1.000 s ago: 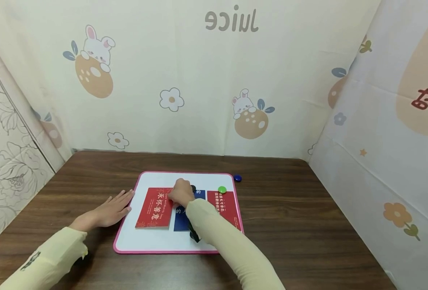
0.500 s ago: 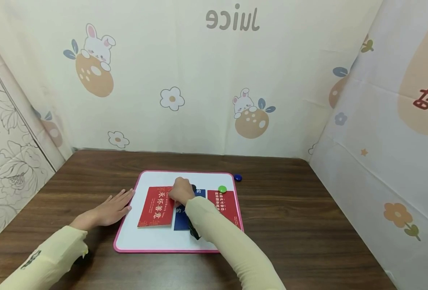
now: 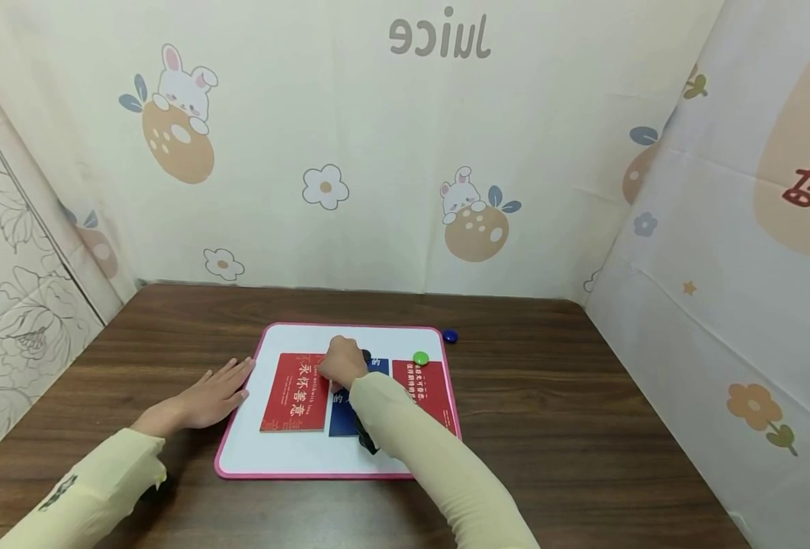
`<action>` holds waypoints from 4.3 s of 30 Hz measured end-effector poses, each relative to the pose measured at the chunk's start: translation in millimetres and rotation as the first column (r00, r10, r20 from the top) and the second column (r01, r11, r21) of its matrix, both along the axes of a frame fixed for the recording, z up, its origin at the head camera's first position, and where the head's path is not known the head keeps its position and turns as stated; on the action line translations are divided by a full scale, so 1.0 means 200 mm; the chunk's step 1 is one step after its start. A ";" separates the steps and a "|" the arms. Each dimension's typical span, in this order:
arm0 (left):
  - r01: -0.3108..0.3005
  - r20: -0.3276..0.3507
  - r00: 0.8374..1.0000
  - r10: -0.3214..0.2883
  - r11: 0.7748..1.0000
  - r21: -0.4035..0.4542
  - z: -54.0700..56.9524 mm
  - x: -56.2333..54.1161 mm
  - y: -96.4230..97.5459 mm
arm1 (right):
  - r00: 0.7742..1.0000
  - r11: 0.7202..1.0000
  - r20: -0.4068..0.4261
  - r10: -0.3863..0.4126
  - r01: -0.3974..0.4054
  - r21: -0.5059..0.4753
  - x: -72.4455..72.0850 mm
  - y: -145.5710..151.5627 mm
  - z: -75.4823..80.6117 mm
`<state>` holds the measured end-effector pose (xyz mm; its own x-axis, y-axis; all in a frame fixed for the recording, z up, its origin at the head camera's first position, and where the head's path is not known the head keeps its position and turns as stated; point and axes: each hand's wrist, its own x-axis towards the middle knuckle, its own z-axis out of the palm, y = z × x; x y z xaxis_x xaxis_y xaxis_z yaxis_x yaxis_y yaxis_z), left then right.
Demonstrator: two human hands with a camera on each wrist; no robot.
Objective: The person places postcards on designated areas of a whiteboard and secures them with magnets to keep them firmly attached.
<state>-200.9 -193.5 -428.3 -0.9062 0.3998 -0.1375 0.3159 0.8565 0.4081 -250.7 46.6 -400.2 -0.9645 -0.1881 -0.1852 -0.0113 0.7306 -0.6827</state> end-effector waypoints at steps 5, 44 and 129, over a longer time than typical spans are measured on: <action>-0.003 0.003 1.000 0.003 1.000 -0.003 -0.01 0.00 0.00 | 1.000 1.000 -0.014 0.001 -0.001 -0.014 0.01 0.01 0.00; -0.020 0.019 1.000 0.019 1.000 0.005 0.00 0.02 0.01 | 0.960 0.964 -0.088 -0.265 0.266 -0.008 -0.19 0.51 0.17; -0.016 0.010 1.000 0.016 1.000 0.002 0.00 0.01 0.01 | 0.826 0.753 0.204 -0.526 0.563 -0.340 -0.36 1.13 -0.05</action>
